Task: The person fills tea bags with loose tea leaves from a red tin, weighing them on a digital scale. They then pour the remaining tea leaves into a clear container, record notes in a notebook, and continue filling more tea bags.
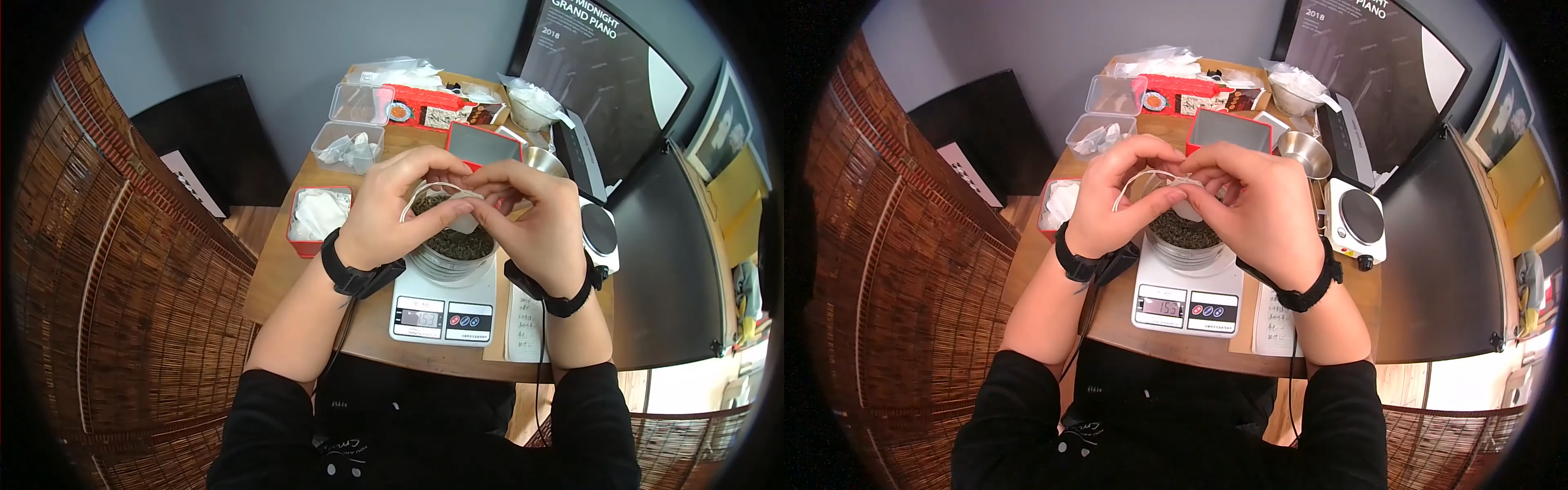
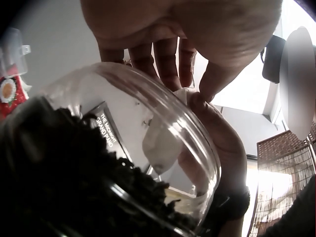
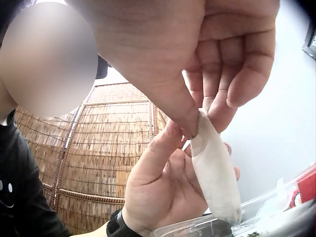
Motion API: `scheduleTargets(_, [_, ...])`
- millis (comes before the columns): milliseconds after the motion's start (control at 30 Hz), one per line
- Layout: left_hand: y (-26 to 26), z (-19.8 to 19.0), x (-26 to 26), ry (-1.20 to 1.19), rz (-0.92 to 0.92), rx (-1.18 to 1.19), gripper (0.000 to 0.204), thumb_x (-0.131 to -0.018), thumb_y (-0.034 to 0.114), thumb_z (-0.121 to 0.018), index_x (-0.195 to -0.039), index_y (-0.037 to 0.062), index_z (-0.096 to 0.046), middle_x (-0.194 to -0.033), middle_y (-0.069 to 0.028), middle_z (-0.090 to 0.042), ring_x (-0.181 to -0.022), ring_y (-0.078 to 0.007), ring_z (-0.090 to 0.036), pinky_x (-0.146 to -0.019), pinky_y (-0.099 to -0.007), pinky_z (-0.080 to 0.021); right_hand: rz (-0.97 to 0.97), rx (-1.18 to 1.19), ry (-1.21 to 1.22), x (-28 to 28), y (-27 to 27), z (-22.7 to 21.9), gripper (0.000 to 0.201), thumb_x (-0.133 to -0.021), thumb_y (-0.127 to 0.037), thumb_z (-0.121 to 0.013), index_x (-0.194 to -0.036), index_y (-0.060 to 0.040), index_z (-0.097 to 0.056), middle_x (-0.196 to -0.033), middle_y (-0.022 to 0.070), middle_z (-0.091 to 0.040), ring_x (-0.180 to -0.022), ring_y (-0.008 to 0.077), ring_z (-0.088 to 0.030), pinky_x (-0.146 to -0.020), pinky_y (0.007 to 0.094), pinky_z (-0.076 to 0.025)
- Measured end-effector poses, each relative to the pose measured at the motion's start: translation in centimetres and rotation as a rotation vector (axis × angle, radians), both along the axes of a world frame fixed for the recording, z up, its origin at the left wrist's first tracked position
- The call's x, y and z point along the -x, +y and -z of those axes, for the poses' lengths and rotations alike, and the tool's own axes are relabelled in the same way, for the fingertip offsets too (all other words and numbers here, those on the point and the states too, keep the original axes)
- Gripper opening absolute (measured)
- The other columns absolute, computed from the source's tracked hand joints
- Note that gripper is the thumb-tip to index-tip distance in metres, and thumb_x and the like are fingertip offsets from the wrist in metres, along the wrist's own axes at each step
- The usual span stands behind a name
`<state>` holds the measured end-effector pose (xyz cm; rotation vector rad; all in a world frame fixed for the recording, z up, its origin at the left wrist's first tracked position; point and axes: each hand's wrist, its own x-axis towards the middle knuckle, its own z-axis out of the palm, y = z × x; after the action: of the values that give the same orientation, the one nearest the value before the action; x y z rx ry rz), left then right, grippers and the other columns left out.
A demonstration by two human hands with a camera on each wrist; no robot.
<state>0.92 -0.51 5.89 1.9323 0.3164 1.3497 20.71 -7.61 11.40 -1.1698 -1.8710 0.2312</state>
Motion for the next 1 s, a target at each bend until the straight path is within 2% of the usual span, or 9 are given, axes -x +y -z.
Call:
scheduleTargets(267, [0.8, 0.3, 0.6, 0.002, 0.018, -0.019, 0.024, -0.093, -0.008, -0.077, -0.116, -0.0037, -0.071, -0.114, -0.0119, -0.072, -0.109, -0.0210, -0.069, -0.099, -0.0350, -0.055, -0.034, 0.038, 0.016, -0.1, 0.0, -0.2, 0.019, -0.089, -0.003, -0.084, -0.107, -0.0034, -0.078, -0.088, 0.0076, -0.081, -0.077, 0.0111, -0.076, -0.067, 0.0239, -0.057])
scheduleTargets(433, [1.4, 0.7, 0.5, 0.008, -0.007, -0.050, 0.016, -0.094, -0.009, -0.075, -0.108, -0.0034, -0.071, -0.110, -0.0117, -0.073, -0.106, -0.0197, -0.069, -0.096, -0.0330, -0.055, -0.062, 0.042, 0.035, -0.2, 0.1, -0.2, 0.029, -0.090, -0.002, -0.084, -0.117, -0.0038, -0.075, -0.094, 0.0084, -0.082, -0.082, 0.0130, -0.079, -0.071, 0.0252, -0.059])
scheduleTargets(500, [1.3, 0.4, 0.2, -0.104, -0.088, -0.053, 0.011, -0.093, 0.001, -0.078, -0.103, -0.0010, -0.075, -0.098, -0.0096, -0.076, -0.090, -0.0183, -0.071, -0.084, -0.0321, -0.057, -0.046, 0.029, 0.042, -0.4, 0.0, -0.4, 0.031, -0.089, -0.002, -0.084, -0.119, -0.0041, -0.075, -0.094, 0.0084, -0.082, -0.083, 0.0131, -0.079, -0.071, 0.0248, -0.059])
scheduleTargets(600, [1.3, -1.0, 1.7, -0.162, -0.205, -0.019, 0.009, -0.094, 0.000, -0.078, -0.103, -0.0013, -0.074, -0.098, -0.0072, -0.076, -0.091, -0.0153, -0.071, -0.084, -0.0295, -0.057, -0.004, 0.005, 0.036, -0.9, -0.2, -1.0, 0.037, -0.088, -0.002, -0.085, -0.123, -0.0050, -0.074, -0.094, 0.0086, -0.082, -0.082, 0.0123, -0.078, -0.069, 0.0236, -0.057])
scheduleTargets(667, [1.5, -2.0, 3.4, -0.225, -0.320, 0.092, 0.011, -0.097, 0.000, -0.077, -0.107, -0.0022, -0.073, -0.099, -0.0030, -0.075, -0.093, -0.0090, -0.069, -0.083, -0.0257, -0.056, 0.013, 0.061, 0.022, -1.3, -0.8, -1.9, 0.038, -0.090, 0.003, -0.081, -0.127, 0.0012, -0.072, -0.100, 0.0115, -0.082, -0.088, 0.0117, -0.077, -0.079, 0.0246, -0.057])
scheduleTargets(800, [2.7, -2.5, 9.2, -0.035, -0.627, 0.152, 0.007, -0.103, 0.005, -0.068, -0.108, -0.0013, -0.070, -0.097, -0.0027, -0.073, -0.085, -0.0086, -0.066, -0.078, -0.0253, -0.054, 0.008, 0.068, 0.020, -2.1, -1.2, -2.8, 0.036, -0.091, 0.004, -0.080, -0.126, 0.0011, -0.073, -0.099, 0.0115, -0.082, -0.087, 0.0117, -0.077, -0.078, 0.0247, -0.058])
scheduleTargets(833, [2.1, -2.8, 9.9, 0.083, -0.765, 0.177, 0.007, -0.103, 0.004, -0.066, -0.107, -0.0007, -0.069, -0.095, -0.0043, -0.072, -0.082, -0.0105, -0.065, -0.076, -0.0278, -0.054, -0.005, 0.051, 0.029, -2.3, -1.2, -2.9, 0.036, -0.091, 0.004, -0.080, -0.126, 0.0013, -0.073, -0.099, 0.0113, -0.081, -0.087, 0.0119, -0.077, -0.078, 0.0247, -0.058])
scheduleTargets(933, [2.5, -0.9, 11.9, 0.369, -0.857, 0.129, 0.005, -0.100, 0.002, -0.067, -0.104, -0.0013, -0.068, -0.088, -0.0110, -0.071, -0.078, -0.0168, -0.067, -0.074, -0.0329, -0.055, -0.023, 0.020, 0.043, -2.8, -1.3, -3.1, 0.034, -0.092, 0.005, -0.078, -0.125, 0.0015, -0.073, -0.097, 0.0109, -0.081, -0.086, 0.0123, -0.077, -0.079, 0.0249, -0.058])
scheduleTargets(1000, [3.1, 0.9, 12.3, 0.514, -0.856, 0.088, 0.007, -0.094, 0.000, -0.072, -0.101, -0.0014, -0.070, -0.089, -0.0181, -0.072, -0.081, -0.0297, -0.072, -0.077, -0.0372, -0.057, -0.017, 0.020, 0.029, -3.0, -1.4, -3.3, 0.034, -0.091, 0.006, -0.078, -0.125, 0.0013, -0.073, -0.097, 0.0107, -0.081, -0.086, 0.0124, -0.077, -0.080, 0.0250, -0.059])
